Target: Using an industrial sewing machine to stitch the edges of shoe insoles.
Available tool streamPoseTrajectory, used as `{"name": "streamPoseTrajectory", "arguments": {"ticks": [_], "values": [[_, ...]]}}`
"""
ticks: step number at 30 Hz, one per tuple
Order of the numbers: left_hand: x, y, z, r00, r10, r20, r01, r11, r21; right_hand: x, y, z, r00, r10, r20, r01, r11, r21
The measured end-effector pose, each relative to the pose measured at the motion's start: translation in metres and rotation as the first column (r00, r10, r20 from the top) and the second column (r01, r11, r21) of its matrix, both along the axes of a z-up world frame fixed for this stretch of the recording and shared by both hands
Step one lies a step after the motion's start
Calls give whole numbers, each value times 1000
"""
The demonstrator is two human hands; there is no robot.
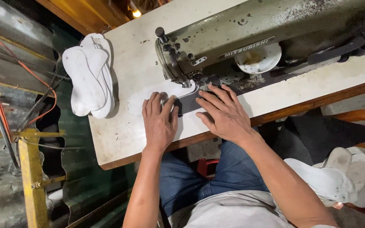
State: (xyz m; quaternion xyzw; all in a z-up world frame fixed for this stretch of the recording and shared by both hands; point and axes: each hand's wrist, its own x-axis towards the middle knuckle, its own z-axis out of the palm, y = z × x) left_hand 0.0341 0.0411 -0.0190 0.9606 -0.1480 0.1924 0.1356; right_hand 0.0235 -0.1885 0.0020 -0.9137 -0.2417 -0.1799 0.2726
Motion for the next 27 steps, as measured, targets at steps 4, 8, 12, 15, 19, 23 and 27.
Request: {"name": "streamPoseTrajectory", "arguments": {"ticks": [4,8,12,15,19,23,27], "values": [[-13,-8,8,1000,-25,-16,24,1000,-14,0,0,0,1000,-5,15,5,1000,8],[-27,-15,7,1000,-11,-17,12,997,72,0,0,0,1000,-9,23,9,1000,3],[-44,-28,13,999,-50,-11,51,999,11,0,0,1,1000,-13,20,13,1000,-3],[-52,-35,41,997,-48,-63,44,997,-59,0,0,3,1000,-6,-2,6,1000,-10],[-61,-28,43,978,-89,-187,71,992,-101,0,0,-1,1000,-5,-3,5,1000,-14],[-72,-28,41,964,-170,-206,149,982,-114,-1,1,-4,1000,-10,-2,10,1000,-28],[-78,-32,44,940,-265,-214,232,958,-166,0,1,-2,1000,-8,4,8,1000,-22]]}}
